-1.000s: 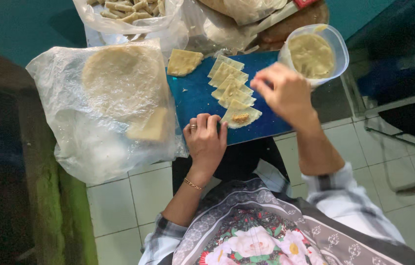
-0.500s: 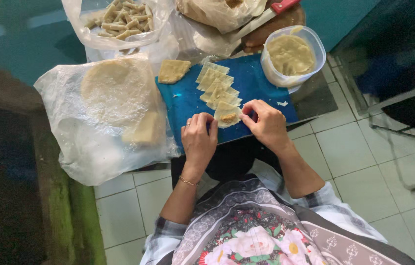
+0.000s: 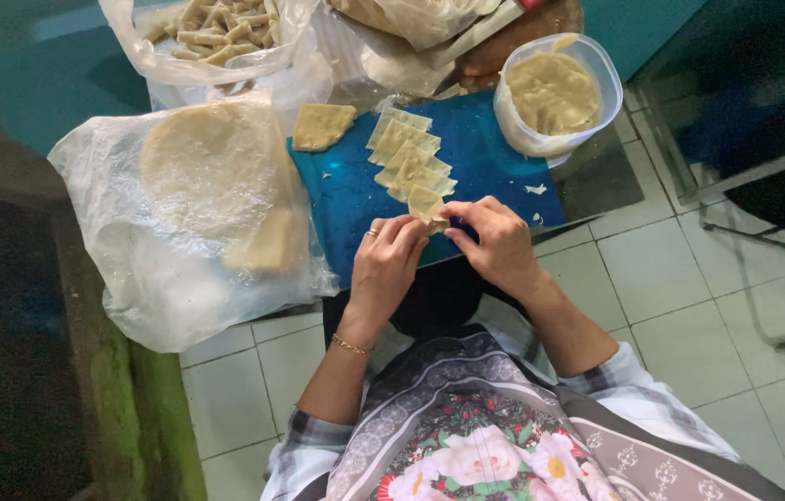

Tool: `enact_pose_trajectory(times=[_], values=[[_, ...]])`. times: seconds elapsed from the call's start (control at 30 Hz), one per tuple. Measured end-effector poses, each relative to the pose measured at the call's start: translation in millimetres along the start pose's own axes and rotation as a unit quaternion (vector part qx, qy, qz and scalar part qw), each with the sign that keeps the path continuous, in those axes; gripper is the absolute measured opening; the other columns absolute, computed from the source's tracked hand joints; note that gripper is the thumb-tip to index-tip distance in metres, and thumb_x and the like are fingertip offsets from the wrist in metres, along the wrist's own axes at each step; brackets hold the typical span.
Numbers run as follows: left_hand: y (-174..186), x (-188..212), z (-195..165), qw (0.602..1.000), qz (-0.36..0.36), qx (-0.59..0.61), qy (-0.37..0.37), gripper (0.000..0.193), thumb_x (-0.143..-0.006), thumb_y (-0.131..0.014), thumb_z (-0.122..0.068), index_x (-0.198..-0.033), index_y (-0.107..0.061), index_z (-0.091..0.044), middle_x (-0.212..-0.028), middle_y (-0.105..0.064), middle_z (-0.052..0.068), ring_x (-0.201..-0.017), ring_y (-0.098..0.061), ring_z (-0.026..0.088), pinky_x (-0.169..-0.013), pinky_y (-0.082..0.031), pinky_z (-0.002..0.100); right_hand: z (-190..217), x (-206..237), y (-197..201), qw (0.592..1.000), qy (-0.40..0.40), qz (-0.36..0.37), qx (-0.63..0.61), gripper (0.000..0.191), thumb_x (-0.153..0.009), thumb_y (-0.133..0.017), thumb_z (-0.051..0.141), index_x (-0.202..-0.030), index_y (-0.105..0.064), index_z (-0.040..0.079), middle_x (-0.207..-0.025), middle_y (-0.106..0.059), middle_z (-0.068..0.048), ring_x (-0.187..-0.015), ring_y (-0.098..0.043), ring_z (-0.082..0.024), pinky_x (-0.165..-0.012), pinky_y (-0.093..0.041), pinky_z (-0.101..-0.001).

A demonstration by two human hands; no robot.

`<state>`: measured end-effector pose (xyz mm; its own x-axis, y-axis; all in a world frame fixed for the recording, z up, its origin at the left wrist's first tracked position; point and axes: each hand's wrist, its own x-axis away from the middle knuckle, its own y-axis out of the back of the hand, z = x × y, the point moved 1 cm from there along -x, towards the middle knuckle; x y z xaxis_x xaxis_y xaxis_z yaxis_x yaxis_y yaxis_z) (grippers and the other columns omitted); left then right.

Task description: The person sits at a table and assembles filled dough snacks. They take triangular dough wrappers from a plastic bag, scoop filling from a container onto a wrapper, place a second wrapper on top, press the edges together, and set the finished piece on a blue board in a growing stack.

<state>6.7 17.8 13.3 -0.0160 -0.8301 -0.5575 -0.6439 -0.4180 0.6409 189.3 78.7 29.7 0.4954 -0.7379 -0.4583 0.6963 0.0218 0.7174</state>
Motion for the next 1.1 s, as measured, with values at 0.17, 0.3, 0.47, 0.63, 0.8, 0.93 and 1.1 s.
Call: enact_pose_trajectory(times=[0.17, 0.3, 0.47, 0.63, 0.8, 0.93, 1.1], values=[[-4.1, -6.0, 9.1, 0.999, 0.025, -0.009, -0.024, 0.02, -0.086, -0.066, 0.003, -0.105, -0.065, -0.004, -0.104, -0.066, 0.011, -0.095, -0.065, 0.032, -0.084, -0.054, 0.04, -5.5, -5.4, -2.3, 0.993, 0.093, 0.015, 0.064, 0.038, -0.081, -0.081, 0.022, -0.117, -0.074, 0.012, -0.109, -0.074, -0.004, -0.097, -0.067, -0.025, -0.084, -0.053, -0.0398], [-10.5, -12.3, 14.6, 0.999, 0.003, 0.031, 0.012, 0.013, -0.091, -0.066, 0.001, -0.102, -0.065, -0.006, -0.099, -0.066, 0.012, -0.093, -0.064, 0.033, -0.082, -0.053, 0.042, -10.9, -10.0, -11.7, 0.993, 0.101, 0.02, 0.054, 0.028, -0.085, -0.08, 0.021, -0.111, -0.076, 0.011, -0.107, -0.073, -0.005, -0.097, -0.066, -0.026, -0.083, -0.053, -0.0397], [-6.9, -11.7, 13.0, 0.996, -0.011, 0.07, 0.045, 0.011, -0.091, -0.067, -0.001, -0.101, -0.068, -0.008, -0.096, -0.066, 0.011, -0.091, -0.063, 0.034, -0.079, -0.053, 0.043, -12.8, -17.7, -15.8, 0.996, 0.089, 0.031, 0.005, 0.015, -0.089, -0.075, 0.011, -0.103, -0.077, 0.009, -0.101, -0.07, -0.005, -0.096, -0.065, -0.028, -0.084, -0.053, -0.0392], [1.1, 3.0, -0.2, 0.998, 0.012, 0.028, 0.064, 0.007, -0.09, -0.069, -0.006, -0.095, -0.07, -0.011, -0.091, -0.067, 0.008, -0.086, -0.063, 0.032, -0.075, -0.048, 0.044, -1.9, -6.5, -6.3, 0.996, 0.052, 0.072, -0.031, 0.01, -0.085, -0.078, 0.013, -0.094, -0.075, 0.009, -0.093, -0.068, -0.007, -0.091, -0.063, -0.029, -0.08, -0.052, -0.0395], [-0.7, 3.0, -3.8, 0.996, -0.004, 0.023, 0.084, 0.005, -0.088, -0.073, -0.01, -0.092, -0.071, -0.012, -0.089, -0.064, 0.008, -0.086, -0.062, 0.031, -0.076, -0.048, 0.043, -6.9, -14.5, -6.3, 0.99, 0.009, 0.124, -0.072, 0.011, -0.085, -0.08, 0.018, -0.091, -0.075, 0.011, -0.091, -0.069, -0.005, -0.089, -0.064, -0.027, -0.078, -0.052, -0.0393], [-4.5, -2.9, 2.8, 0.995, -0.013, 0.022, 0.095, 0.008, -0.083, -0.076, -0.011, -0.088, -0.07, -0.011, -0.09, -0.064, 0.009, -0.087, -0.063, 0.032, -0.076, -0.049, 0.043, -17.4, -23.7, -10.1, 0.989, 0.006, 0.133, -0.069, 0.015, -0.08, -0.083, 0.02, -0.087, -0.073, 0.01, -0.088, -0.069, -0.007, -0.087, -0.065, -0.027, -0.076, -0.052, -0.0392], [-6.5, 3.6, 2.8, 0.993, -0.016, 0.085, 0.076, 0.01, -0.089, -0.072, -0.005, -0.098, -0.07, -0.01, -0.096, -0.067, 0.007, -0.091, -0.063, 0.029, -0.081, -0.052, 0.04, -22.6, -23.6, -12.9, 0.984, -0.013, 0.129, -0.125, 0.01, -0.081, -0.08, 0.017, -0.089, -0.074, 0.014, -0.089, -0.073, -0.002, -0.086, -0.069, -0.022, -0.076, -0.054, -0.0353]])
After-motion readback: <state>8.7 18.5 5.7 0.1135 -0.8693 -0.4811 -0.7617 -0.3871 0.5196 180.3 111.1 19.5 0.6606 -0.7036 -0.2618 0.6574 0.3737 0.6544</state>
